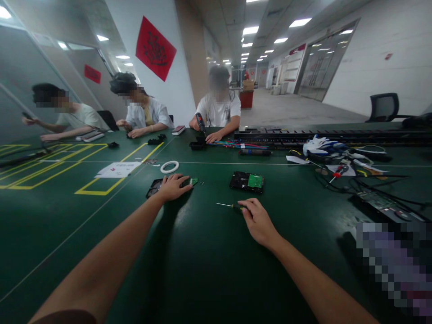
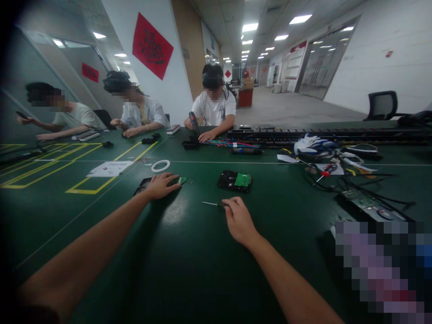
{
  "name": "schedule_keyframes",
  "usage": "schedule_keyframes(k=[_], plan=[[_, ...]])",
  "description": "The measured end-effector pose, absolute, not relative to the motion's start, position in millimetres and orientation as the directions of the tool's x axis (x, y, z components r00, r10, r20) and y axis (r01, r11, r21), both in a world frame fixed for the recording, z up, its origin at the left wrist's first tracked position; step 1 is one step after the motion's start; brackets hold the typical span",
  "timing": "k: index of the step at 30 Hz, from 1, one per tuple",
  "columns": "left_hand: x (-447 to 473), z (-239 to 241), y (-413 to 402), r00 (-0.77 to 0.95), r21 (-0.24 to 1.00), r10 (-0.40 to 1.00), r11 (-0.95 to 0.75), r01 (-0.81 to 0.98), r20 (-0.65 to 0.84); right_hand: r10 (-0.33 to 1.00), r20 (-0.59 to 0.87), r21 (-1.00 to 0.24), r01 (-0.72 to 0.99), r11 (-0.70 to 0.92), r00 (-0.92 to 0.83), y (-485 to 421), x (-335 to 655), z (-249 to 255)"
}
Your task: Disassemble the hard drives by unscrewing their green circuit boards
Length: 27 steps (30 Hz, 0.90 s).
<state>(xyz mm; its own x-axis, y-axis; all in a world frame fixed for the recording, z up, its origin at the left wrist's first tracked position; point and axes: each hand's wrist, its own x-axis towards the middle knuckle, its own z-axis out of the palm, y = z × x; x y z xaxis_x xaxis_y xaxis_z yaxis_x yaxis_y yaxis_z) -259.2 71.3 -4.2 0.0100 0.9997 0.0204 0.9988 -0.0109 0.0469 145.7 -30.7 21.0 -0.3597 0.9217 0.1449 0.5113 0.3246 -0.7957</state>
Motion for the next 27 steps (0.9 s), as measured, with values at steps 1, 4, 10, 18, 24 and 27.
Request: schedule_keyframes(k=[1,4,10,18,24,27], plan=[[-258.9,-4.2,70.9,0.014,0.04,1.0,-0.014,0.999,0.014,0.918,0.154,-0.787,0.516,0.338,-0.367,-31.7,146.0,19.6],[-261.0,-4.8,66.9,0.01,0.028,1.0,-0.011,1.0,0.024,0.904,0.182,-0.752,0.537,0.382,-0.388,-34.1,146.6,17.1],[-266.6,-7.5,46.5,-0.034,0.023,0.998,0.033,0.999,0.055,0.921,0.207,-0.621,0.682,0.385,-0.331,-38.0,143.2,11.0],[-231.5,-4.9,-9.8,-0.012,0.07,0.998,0.008,0.997,0.061,0.929,0.215,-0.475,0.799,0.369,-0.301,-37.4,138.5,7.7],[-158.5,-2.4,-52.4,0.113,0.094,0.986,-0.126,0.988,0.124,0.964,0.204,-0.617,0.741,0.263,-0.172,-29.7,147.3,5.0],[-114.2,-1.7,-59.5,0.197,0.116,0.967,-0.217,0.969,0.163,0.979,0.18,-0.658,0.728,0.195,-0.1,-26.6,157.0,3.9]])
